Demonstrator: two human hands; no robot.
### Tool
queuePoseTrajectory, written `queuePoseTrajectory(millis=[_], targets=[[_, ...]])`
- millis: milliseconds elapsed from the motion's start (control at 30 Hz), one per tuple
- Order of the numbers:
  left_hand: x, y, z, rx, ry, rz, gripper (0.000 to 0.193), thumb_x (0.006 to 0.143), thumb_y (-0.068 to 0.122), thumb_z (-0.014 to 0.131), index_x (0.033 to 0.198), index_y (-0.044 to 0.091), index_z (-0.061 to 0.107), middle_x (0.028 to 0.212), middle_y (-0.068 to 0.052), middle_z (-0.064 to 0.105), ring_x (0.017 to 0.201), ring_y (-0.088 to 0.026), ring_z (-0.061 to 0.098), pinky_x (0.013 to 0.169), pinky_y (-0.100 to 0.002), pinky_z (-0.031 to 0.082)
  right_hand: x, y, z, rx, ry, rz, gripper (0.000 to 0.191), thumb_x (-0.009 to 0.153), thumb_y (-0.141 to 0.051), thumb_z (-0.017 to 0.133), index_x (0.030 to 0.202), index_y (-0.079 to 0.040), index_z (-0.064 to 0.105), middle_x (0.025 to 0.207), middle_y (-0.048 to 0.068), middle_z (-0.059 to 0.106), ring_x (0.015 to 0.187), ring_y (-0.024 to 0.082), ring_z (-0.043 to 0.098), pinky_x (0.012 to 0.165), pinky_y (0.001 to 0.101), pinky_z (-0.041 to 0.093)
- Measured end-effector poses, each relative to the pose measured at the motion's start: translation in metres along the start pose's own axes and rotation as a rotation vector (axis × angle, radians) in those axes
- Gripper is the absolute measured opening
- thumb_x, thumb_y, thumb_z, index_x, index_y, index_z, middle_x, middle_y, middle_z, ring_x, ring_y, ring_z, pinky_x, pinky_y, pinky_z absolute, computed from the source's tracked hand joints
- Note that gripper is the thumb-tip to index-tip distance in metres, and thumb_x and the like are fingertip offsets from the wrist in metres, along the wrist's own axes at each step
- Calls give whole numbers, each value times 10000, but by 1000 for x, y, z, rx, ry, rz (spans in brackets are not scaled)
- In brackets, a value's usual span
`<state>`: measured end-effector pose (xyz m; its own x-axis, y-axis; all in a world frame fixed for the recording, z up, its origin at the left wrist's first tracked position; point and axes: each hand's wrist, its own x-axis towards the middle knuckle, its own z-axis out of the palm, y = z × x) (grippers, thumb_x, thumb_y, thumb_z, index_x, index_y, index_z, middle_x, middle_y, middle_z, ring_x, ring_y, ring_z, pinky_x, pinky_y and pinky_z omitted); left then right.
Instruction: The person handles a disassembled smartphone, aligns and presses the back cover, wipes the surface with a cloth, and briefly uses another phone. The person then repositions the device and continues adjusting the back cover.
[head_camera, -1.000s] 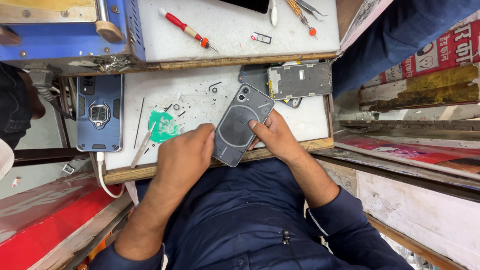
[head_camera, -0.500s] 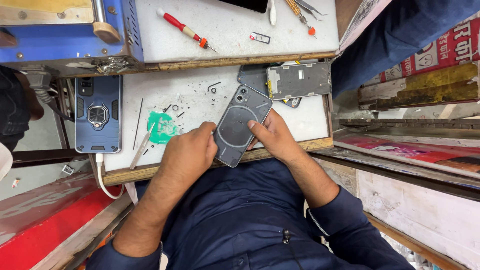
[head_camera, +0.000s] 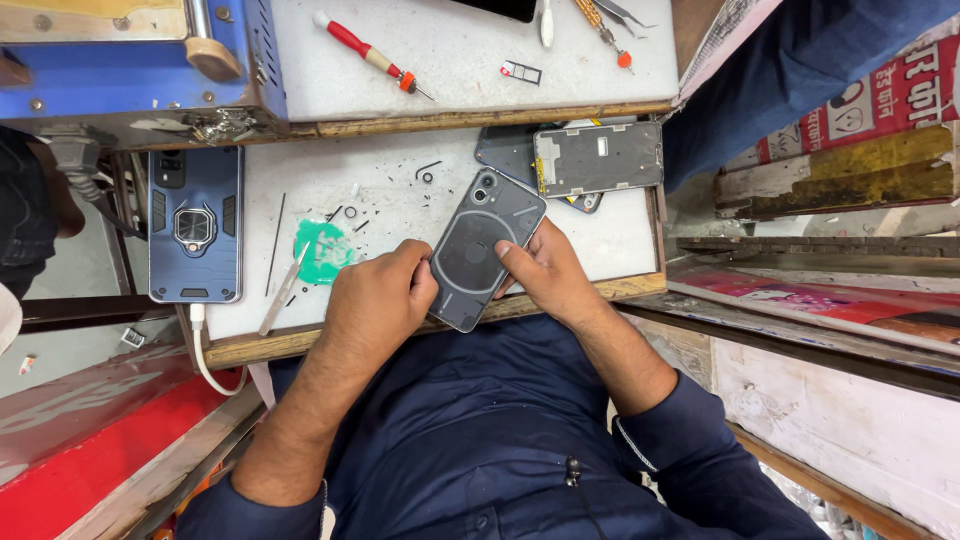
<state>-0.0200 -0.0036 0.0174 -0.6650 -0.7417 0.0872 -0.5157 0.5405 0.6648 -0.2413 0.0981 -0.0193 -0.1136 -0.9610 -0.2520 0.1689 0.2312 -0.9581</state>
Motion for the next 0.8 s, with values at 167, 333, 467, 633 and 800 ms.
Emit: queuePoseTrajectory(millis=[167, 333, 467, 633, 800], targets=[[-5, -5, -6, -48, 53, 106, 220, 854, 77, 665, 1069, 36, 694, 782, -149, 721, 658, -330, 716, 580, -429, 578, 1, -1, 1, -25, 17, 4, 356, 1053, -123, 514, 1337, 58, 401, 1089, 144, 676, 843, 156, 725, 636, 288, 651], [-2, -6, -1, 18, 40, 93, 122, 915, 122, 694, 1011, 48, 686, 737, -134, 713, 638, -330, 709, 556, -432, 565, 1, 1, 2, -58, 10, -3, 356, 1046, -108, 512, 1333, 64, 390, 1075, 156, 673, 827, 162, 733, 637, 295, 662], [1, -4, 4, 70, 19, 69, 101, 956, 154, 701, 968, 59, 666, 690, -112, 700, 614, -321, 703, 536, -435, 556, 0, 3, 2, -48, 20, -5, 353, 1045, -97, 522, 1332, 66, 397, 1076, 156, 670, 816, 162, 726, 631, 293, 656], [1, -3, -2, 41, -10, 112, 185, 890, 99, 690, 1064, 41, 661, 723, -128, 704, 642, -325, 710, 556, -433, 572, 0, 3, 2, -29, 47, -19, 349, 1048, -118, 520, 1320, 66, 403, 1092, 156, 669, 833, 171, 729, 629, 295, 658], [0, -4, -14, 2, -61, 130, 351, 847, 48, 681, 1195, 10, 649, 837, -172, 724, 724, -359, 720, 628, -457, 585, 1, 2, 2, 17, 76, -20, 376, 1047, -160, 529, 1319, 64, 398, 1125, 169, 664, 860, 185, 734, 635, 300, 661]])
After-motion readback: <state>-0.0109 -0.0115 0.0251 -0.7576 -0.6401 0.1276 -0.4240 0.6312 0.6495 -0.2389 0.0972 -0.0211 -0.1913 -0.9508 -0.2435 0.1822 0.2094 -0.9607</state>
